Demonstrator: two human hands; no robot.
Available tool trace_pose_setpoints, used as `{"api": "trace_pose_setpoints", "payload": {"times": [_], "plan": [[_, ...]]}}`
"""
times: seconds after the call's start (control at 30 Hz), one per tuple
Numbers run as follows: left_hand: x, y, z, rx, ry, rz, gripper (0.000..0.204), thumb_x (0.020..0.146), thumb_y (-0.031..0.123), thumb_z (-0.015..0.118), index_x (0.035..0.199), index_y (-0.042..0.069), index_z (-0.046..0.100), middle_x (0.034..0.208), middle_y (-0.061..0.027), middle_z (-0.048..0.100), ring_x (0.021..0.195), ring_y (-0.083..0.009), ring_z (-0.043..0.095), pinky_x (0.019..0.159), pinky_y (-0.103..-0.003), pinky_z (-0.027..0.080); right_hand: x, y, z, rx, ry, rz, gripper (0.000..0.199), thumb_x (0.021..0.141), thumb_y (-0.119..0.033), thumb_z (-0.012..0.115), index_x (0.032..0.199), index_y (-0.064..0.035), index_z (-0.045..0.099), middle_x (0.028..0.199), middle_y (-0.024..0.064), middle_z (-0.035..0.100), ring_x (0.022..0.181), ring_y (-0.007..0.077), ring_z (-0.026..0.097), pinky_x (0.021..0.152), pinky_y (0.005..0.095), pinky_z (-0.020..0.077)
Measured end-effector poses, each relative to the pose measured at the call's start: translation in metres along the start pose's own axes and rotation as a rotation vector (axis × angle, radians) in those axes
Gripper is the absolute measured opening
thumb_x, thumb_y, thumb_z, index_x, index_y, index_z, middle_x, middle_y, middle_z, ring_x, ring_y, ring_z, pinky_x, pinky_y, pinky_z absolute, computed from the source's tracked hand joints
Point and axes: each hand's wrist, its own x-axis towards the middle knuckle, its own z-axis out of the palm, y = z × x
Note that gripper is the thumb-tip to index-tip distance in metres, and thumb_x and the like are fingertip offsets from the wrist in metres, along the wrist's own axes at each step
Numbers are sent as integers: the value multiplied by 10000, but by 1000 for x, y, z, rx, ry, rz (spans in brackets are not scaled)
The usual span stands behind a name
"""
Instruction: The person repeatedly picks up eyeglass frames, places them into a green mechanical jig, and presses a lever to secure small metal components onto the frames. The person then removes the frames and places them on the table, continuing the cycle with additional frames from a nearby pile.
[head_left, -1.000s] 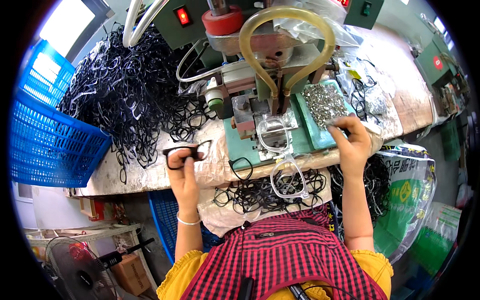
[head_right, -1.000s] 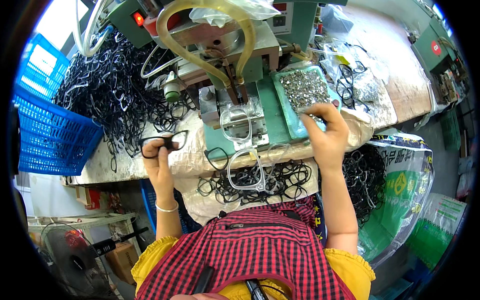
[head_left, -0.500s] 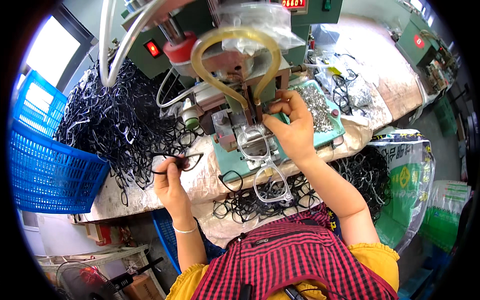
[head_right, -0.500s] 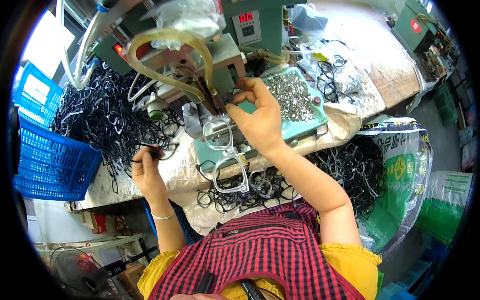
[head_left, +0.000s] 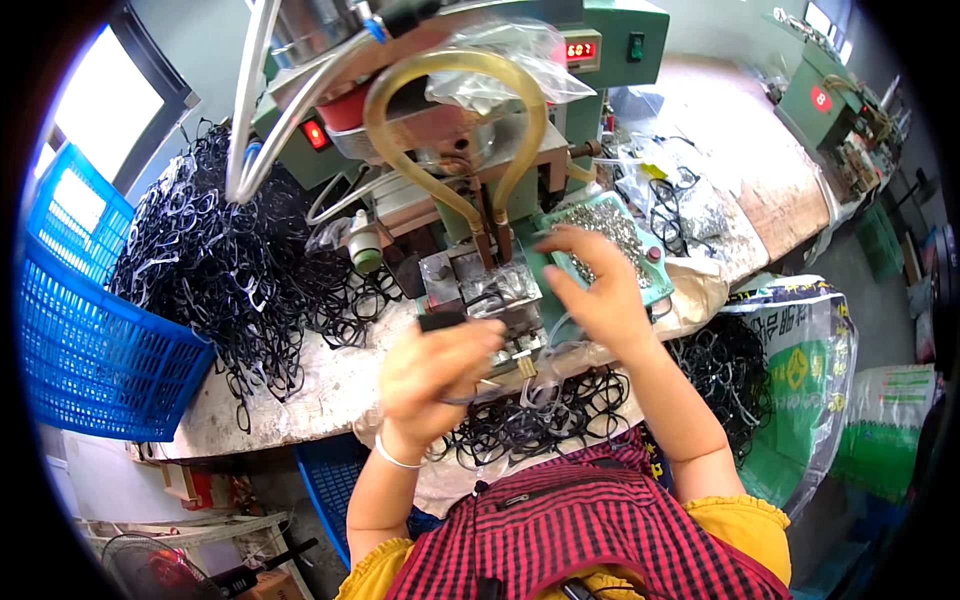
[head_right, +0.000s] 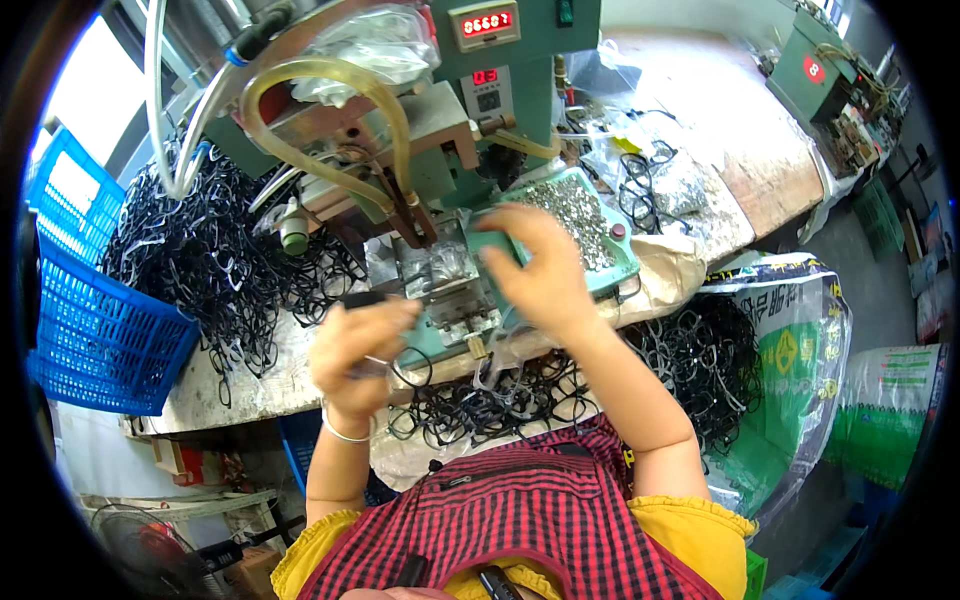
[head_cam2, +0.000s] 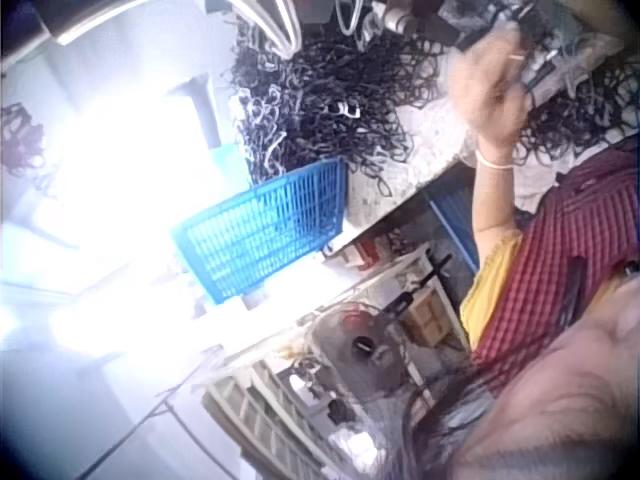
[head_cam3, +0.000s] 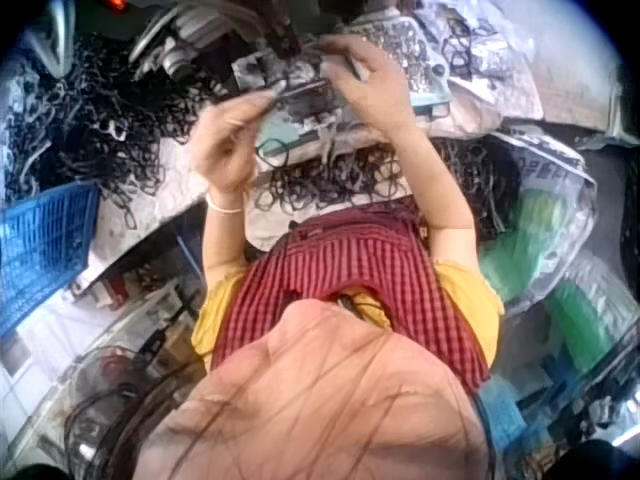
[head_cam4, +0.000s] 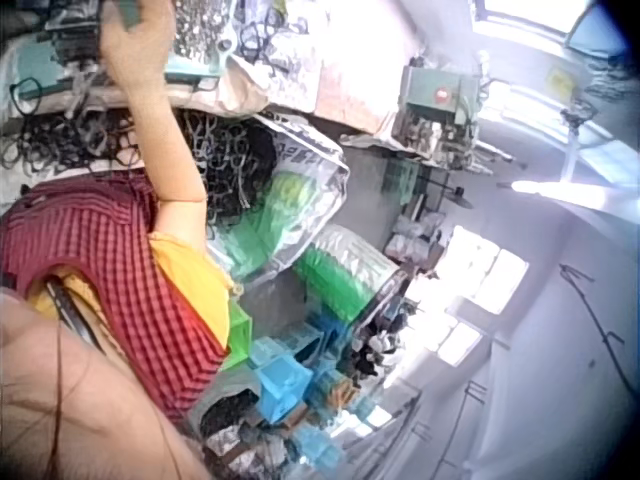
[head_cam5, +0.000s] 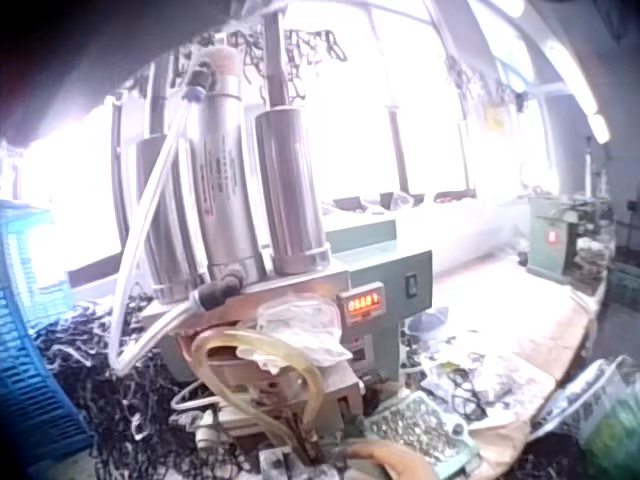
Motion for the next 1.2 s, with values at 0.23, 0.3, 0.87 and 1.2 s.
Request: {"api": "trace_pose_setpoints", "payload": {"times": [0.23, 0.3, 0.87, 1.2], "plan": [[1, -13, 25, 45, -107, 211, 236, 738, 97, 804, 971, 79, 772, 1048, -53, 751, 893, -277, 651, 846, -428, 548, -28, 104, -27, -632, 134, -2, 146, 758, -163, 768, 893, -109, 768, 1181, 203, 671, 1251, 382, 558, 1055, 451, 444], [1, -14, 25, 44, -111, 221, 235, 740, 104, 808, 971, 79, 770, 1048, -56, 750, 891, -275, 658, 848, -428, 543, -21, 101, -18, -588, 178, 4, 124, 756, -154, 766, 870, -106, 760, 1180, 179, 678, 1231, 367, 575, 1030, 449, 465], [-114, -48, -75, 786, 472, -520, 115, 881, -18, 704, 986, 19, 736, 1134, -118, 721, 1096, -289, 646, 965, -381, 441, -40, 109, -24, 332, 525, 413, 185, 1010, -109, 617, 1132, -16, 719, 1063, 12, 708, 947, 71, 608, 839, 217, 462], [-102, -183, -26, 1229, 39, -523, 174, 791, 244, 764, 828, 74, 756, 1313, -143, 652, 993, -351, 595, 957, -445, 440, -14, 86, 9, 135, 301, 382, 147, 898, -53, 704, 1034, -17, 744, 948, 40, 729, 861, 115, 646, 818, 256, 499]]}}
